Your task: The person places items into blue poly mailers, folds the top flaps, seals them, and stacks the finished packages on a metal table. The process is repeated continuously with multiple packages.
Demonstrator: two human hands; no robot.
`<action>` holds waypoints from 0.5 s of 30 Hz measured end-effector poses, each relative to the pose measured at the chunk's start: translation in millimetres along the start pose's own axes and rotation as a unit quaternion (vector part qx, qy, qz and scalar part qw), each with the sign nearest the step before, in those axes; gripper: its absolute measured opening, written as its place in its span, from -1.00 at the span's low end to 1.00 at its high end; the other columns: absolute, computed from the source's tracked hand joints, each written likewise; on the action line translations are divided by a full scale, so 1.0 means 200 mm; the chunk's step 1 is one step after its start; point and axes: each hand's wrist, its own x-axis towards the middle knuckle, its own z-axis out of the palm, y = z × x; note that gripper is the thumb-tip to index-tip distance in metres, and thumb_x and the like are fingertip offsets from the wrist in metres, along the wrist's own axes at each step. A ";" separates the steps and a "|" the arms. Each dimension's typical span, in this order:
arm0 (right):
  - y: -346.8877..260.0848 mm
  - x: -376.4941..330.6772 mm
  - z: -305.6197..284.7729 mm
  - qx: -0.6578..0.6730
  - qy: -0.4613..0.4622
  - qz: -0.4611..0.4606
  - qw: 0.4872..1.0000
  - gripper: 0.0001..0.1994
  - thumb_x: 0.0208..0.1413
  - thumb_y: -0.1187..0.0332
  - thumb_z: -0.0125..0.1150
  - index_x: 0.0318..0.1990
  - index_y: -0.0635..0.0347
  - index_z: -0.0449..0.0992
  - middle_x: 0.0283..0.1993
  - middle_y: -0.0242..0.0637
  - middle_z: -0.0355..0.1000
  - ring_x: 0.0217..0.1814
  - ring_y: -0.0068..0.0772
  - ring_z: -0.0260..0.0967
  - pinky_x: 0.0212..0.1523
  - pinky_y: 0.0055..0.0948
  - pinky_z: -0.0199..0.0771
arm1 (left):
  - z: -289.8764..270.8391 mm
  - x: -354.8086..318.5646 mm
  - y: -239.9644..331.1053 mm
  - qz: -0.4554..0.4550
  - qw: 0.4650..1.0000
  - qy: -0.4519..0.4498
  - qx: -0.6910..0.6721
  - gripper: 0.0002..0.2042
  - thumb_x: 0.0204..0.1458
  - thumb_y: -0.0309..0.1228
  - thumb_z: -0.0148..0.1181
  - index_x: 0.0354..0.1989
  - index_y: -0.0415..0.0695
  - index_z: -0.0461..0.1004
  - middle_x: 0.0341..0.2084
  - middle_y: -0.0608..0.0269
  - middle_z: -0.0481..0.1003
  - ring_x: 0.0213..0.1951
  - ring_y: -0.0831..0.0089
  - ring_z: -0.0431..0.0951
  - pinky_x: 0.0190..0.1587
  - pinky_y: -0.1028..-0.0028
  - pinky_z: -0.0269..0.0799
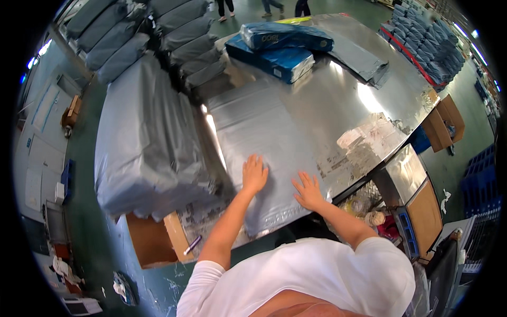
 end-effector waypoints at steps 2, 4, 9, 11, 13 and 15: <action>0.08 0.08 -0.02 0.058 0.018 0.020 0.998 -0.46 -0.10 0.24 0.12 0.11 0.06 0.19 0.26 -0.01 -0.09 0.30 -0.01 -0.17 0.16 0.13 -0.16 | 0.05 0.26 -0.09 -0.035 0.999 -0.003 0.038 -0.50 -0.01 -0.23 -0.03 0.13 -0.14 0.13 0.15 -0.03 0.06 0.22 0.11 -0.02 0.20 0.06 -0.15; 0.16 0.21 -0.08 0.093 0.047 0.028 0.994 -0.50 -0.11 0.32 0.12 0.07 0.13 0.23 0.23 0.01 -0.04 0.25 0.02 -0.09 0.15 0.02 -0.05 | 0.08 0.50 -0.20 -0.068 0.995 0.005 0.072 -0.48 0.01 -0.19 -0.04 0.16 -0.08 0.10 0.18 0.03 0.02 0.24 0.15 -0.08 0.20 0.02 -0.21; 0.54 0.71 -0.16 0.217 0.085 0.053 0.971 -0.61 -0.09 0.33 0.13 -0.05 0.20 0.32 0.09 -0.02 0.16 0.15 -0.02 0.09 0.10 -0.20 0.11 | 0.20 0.94 -0.40 -0.153 0.982 -0.020 0.111 -0.46 0.03 -0.08 -0.11 0.21 0.07 0.03 0.24 0.13 -0.10 0.28 0.20 -0.20 0.19 -0.08 -0.35; 0.68 1.05 -0.21 0.248 0.104 0.047 0.962 -0.67 -0.09 0.34 0.14 -0.12 0.21 0.36 0.00 -0.07 0.25 0.09 -0.05 0.15 0.05 -0.25 0.16 | 0.27 1.05 -0.48 -0.187 0.974 -0.048 0.120 -0.44 0.03 -0.03 -0.15 0.22 0.11 0.01 0.25 0.16 -0.14 0.28 0.21 -0.24 0.17 -0.14 -0.41; 0.75 1.49 -0.31 0.212 0.134 0.005 0.968 -0.72 -0.09 0.34 0.14 -0.17 0.19 0.39 -0.08 -0.12 0.31 0.02 -0.08 0.19 0.01 -0.26 0.19 | 0.28 1.16 -0.58 -0.186 0.974 -0.029 0.128 -0.44 0.02 -0.02 -0.15 0.22 0.12 0.03 0.25 0.17 -0.15 0.28 0.20 -0.25 0.15 -0.18 -0.42; 0.82 1.96 -0.35 0.163 0.223 -0.084 0.957 -0.74 -0.13 0.36 0.15 -0.22 0.17 0.40 -0.16 -0.16 0.34 -0.06 -0.11 0.22 -0.05 -0.27 0.21 | 0.26 1.27 -0.66 -0.182 0.973 -0.025 0.140 -0.45 0.02 -0.03 -0.14 0.21 0.11 0.04 0.25 0.17 -0.15 0.28 0.18 -0.24 0.14 -0.19 -0.42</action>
